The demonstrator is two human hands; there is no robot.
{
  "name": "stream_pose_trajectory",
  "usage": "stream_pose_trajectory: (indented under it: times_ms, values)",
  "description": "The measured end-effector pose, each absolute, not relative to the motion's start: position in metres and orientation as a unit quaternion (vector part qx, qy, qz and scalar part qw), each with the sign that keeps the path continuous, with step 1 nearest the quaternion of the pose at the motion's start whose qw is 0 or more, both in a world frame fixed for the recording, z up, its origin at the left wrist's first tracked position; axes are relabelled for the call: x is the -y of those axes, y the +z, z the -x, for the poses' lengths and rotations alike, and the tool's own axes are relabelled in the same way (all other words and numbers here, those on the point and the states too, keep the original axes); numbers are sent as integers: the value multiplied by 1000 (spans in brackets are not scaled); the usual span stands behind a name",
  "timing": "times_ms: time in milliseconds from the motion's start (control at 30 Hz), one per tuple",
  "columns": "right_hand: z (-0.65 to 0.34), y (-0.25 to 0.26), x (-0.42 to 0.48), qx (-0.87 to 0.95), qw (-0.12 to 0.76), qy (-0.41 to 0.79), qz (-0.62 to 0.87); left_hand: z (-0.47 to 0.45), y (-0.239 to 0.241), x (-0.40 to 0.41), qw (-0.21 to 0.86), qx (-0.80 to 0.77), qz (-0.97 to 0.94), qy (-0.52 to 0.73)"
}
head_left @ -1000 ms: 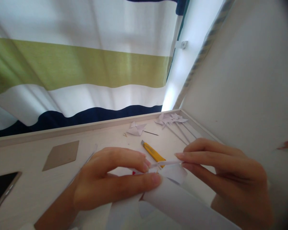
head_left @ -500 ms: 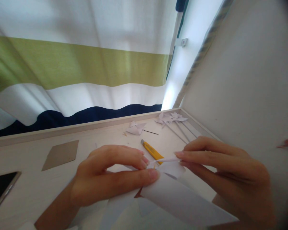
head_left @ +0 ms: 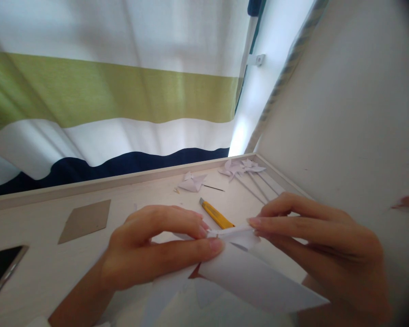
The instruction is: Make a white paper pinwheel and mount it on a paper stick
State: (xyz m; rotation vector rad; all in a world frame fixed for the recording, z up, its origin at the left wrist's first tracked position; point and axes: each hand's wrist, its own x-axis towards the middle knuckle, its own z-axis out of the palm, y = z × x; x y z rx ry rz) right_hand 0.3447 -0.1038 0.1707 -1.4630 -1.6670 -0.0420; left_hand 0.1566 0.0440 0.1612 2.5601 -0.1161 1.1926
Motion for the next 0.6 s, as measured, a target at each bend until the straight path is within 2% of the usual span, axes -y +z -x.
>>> stream_pose_trajectory:
  times_ms: [200, 333, 467, 600]
  values:
    - [-346, 171, 102, 684, 448, -13, 575, -159, 157, -41, 183, 30, -867, 463]
    - [-346, 171, 103, 683, 440, -14, 583, -158, 160, -43, 169, 41, -891, 419]
    - [-346, 171, 104, 680, 436, -19, 589, -157, 160, -43, 167, 16, -878, 448]
    - [-346, 172, 105, 677, 426, -19, 600, -160, 162, -43, 179, 33, -891, 417]
